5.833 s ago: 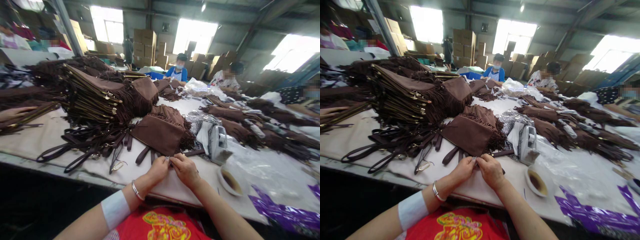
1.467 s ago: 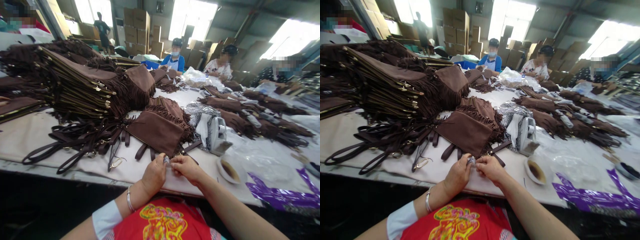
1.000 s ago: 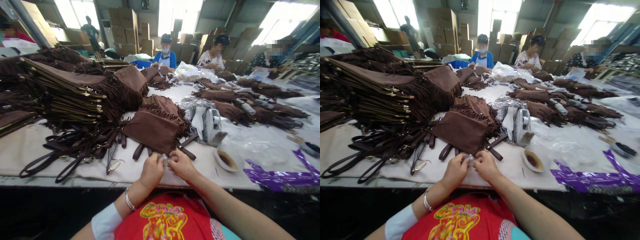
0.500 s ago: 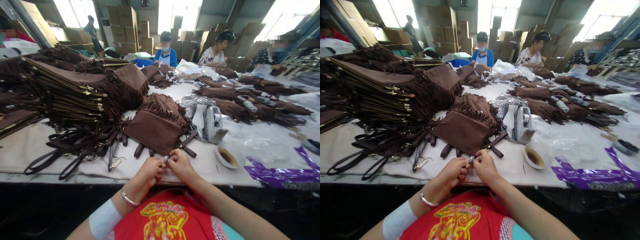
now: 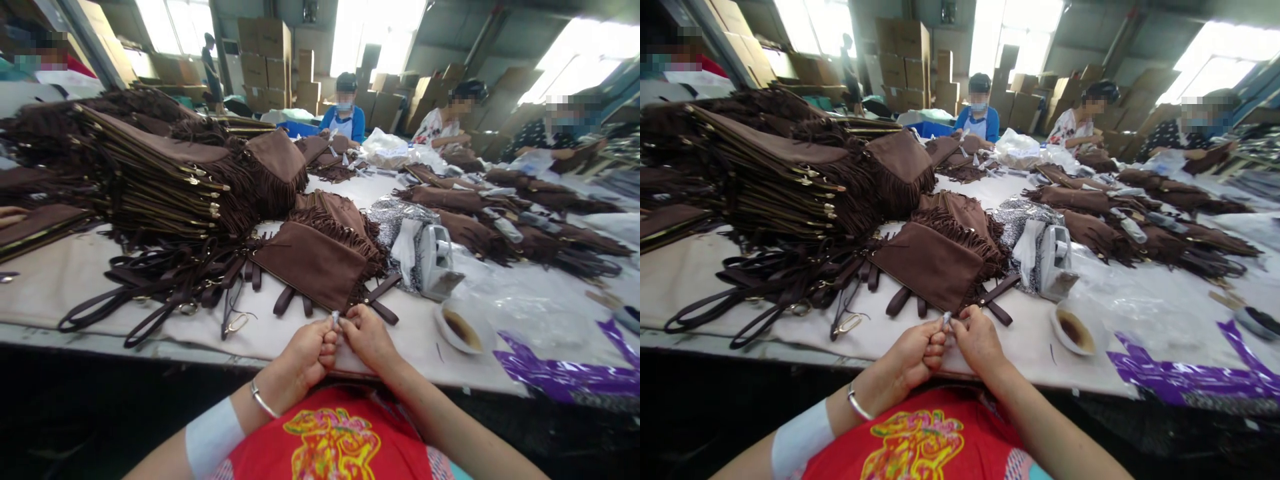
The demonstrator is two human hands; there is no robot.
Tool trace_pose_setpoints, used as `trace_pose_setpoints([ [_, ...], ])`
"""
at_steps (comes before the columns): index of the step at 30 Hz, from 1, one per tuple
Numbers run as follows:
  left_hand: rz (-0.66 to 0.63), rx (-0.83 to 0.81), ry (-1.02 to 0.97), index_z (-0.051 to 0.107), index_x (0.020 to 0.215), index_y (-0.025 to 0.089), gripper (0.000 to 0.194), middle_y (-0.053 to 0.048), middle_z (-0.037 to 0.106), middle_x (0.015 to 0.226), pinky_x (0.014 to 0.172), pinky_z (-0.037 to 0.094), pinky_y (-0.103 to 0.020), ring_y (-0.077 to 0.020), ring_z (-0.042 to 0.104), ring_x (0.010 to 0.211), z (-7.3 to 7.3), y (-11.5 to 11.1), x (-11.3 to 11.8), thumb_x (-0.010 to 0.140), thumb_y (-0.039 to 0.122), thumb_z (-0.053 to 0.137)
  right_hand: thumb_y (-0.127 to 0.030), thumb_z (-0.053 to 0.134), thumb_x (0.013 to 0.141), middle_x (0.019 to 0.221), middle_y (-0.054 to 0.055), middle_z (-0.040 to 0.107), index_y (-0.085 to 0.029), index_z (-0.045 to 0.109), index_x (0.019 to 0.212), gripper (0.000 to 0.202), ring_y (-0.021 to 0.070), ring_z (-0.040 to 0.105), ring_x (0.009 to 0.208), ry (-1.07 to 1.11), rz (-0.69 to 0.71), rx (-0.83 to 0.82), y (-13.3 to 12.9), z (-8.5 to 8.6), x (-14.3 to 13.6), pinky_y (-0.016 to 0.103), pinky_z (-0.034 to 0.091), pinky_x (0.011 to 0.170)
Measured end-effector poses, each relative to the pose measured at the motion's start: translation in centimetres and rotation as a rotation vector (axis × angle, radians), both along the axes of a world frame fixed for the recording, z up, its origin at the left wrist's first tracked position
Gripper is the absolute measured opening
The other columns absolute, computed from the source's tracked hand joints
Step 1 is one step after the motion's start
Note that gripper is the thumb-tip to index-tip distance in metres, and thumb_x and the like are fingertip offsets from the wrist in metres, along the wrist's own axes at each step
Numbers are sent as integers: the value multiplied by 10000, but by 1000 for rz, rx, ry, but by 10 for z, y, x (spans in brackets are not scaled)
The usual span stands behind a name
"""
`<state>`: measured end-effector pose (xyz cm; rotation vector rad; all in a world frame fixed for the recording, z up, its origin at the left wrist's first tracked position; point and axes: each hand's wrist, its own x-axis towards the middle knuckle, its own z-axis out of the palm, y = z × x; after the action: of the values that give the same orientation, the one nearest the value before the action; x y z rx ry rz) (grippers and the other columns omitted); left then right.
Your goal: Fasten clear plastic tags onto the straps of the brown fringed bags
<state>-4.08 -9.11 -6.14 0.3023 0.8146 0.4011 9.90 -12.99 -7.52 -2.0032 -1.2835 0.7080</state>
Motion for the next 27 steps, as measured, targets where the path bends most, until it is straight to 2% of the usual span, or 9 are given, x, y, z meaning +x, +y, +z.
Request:
trace_pose_setpoints([
  [4, 7, 332, 162, 494, 740, 177, 203, 86, 371, 526, 397, 139, -176, -40, 216, 377, -5, -8, 0, 863, 337, 517, -333, 577, 786, 681, 23, 639, -200, 631, 738, 151, 185, 576, 676, 29, 27, 25, -9, 7, 10, 295, 409, 648],
  [9, 46, 860, 433, 532, 617, 185, 250, 25, 475, 529, 490, 282, -234, -111, 396, 495, -8, -14, 0, 837, 304, 532, -530, 598, 790, 576, -15, 536, -175, 627, 730, 362, 123, 453, 501, 675, -35, -114, -16, 6, -3, 247, 340, 478],
  [11, 56, 999, 446, 556, 609, 187, 263, -9, 541, 589, 541, 318, -250, -137, 453, 568, -7, -14, -1, 844, 303, 531, -528, 653, 753, 653, 1, 577, -171, 628, 763, 358, 127, 491, 554, 900, -53, -93, -14, 5, -12, 243, 377, 505],
  [13, 55, 1041, 423, 576, 622, 187, 271, -20, 560, 619, 560, 329, -255, -144, 464, 593, -5, -14, -1, 856, 311, 519, -487, 706, 716, 751, 26, 623, -176, 635, 795, 329, 151, 546, 654, 1035, -77, -33, -11, 6, -20, 257, 438, 585],
  [16, 54, 885, 321, 526, 591, 183, 316, 7, 496, 563, 509, 300, -236, -116, 412, 534, -3, -14, 0, 853, 361, 535, -448, 736, 692, 748, 15, 621, -198, 620, 797, 295, 152, 552, 660, 1186, -127, 24, -7, 8, -29, 269, 469, 630],
  [19, 27, 484, 55, 469, 672, 195, 279, 64, 399, 519, 415, 192, -200, -66, 261, 415, 0, -13, -1, 838, 398, 564, -475, 708, 722, 598, -37, 523, -216, 611, 833, 298, 123, 463, 508, 1323, -132, -64, -3, 10, -34, 253, 430, 515],
  [22, -7, 127, -210, 443, 807, 213, 169, 99, 354, 533, 390, 106, -155, -34, 144, 380, 3, -10, -3, 832, 311, 578, -513, 664, 753, 658, -20, 566, -223, 624, 874, 317, 123, 476, 516, 1335, -92, -76, 1, 12, -35, 255, 435, 507],
  [24, -19, 5, -295, 432, 812, 205, 157, 101, 341, 540, 390, 93, -128, -20, 127, 380, 4, -7, -4, 833, 262, 577, -513, 664, 749, 798, 15, 633, -223, 629, 830, 302, 144, 557, 637, 1310, -62, -6, 5, 12, -35, 277, 489, 615],
  [27, -26, -21, -312, 432, 781, 189, 187, 99, 328, 544, 387, 89, -111, -8, 122, 382, 4, -5, -3, 834, 265, 594, -512, 694, 717, 872, 43, 657, -216, 619, 750, 307, 184, 611, 798, 1297, -55, 63, 9, 11, -36, 313, 509, 765],
])
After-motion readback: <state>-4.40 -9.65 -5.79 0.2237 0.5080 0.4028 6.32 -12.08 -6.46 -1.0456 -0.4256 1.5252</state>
